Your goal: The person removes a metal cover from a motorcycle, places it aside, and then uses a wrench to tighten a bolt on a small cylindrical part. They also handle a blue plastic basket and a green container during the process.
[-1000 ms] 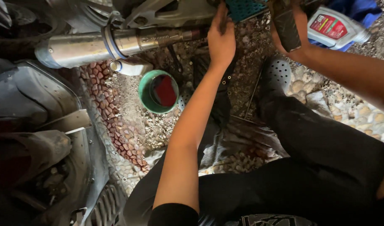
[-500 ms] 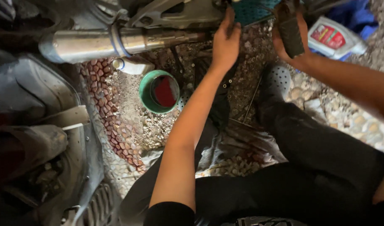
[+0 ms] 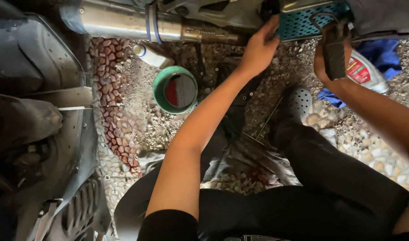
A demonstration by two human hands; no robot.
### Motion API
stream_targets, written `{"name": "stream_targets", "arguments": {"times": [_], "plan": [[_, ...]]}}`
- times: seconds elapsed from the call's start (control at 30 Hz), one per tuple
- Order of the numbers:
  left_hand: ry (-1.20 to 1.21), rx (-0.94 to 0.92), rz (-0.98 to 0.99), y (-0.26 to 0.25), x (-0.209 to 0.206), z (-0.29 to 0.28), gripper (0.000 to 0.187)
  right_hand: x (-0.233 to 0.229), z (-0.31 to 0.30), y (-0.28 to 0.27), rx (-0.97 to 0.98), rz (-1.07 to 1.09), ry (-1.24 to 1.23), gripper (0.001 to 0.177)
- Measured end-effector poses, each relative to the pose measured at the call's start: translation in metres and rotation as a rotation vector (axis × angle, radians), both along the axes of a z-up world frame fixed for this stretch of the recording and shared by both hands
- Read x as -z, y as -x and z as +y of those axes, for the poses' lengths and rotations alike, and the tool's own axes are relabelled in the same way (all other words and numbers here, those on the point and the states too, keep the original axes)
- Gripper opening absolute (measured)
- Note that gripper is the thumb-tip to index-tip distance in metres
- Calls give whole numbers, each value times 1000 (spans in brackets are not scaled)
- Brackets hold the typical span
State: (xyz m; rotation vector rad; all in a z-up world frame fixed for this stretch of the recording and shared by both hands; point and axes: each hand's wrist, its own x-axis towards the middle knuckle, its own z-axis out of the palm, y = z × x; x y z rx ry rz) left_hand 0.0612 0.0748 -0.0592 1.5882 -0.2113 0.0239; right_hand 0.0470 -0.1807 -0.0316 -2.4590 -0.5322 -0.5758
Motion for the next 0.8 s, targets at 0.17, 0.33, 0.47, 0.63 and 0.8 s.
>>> {"name": "stream_targets", "arguments": {"times": [0.17, 0.33, 0.47, 0.63, 0.8], "plan": [[25, -9, -22, 6, -9, -5, 63, 13, -7, -3, -21, 57, -68, 22], [-120, -22, 37, 11, -72, 5, 62, 14, -6, -9, 106, 252, -184, 12], [-580, -72, -152, 16, -99, 15, 54, 88, -32, -39, -116, 374, -810, 16], [-944, -16, -322, 16, -139, 36, 43, 95, -43, -48, -376, 510, -1238, 12], [-1143, -12, -377, 1, -127, 77, 27, 48, -8, -7, 76, 95, 36, 35]]}}
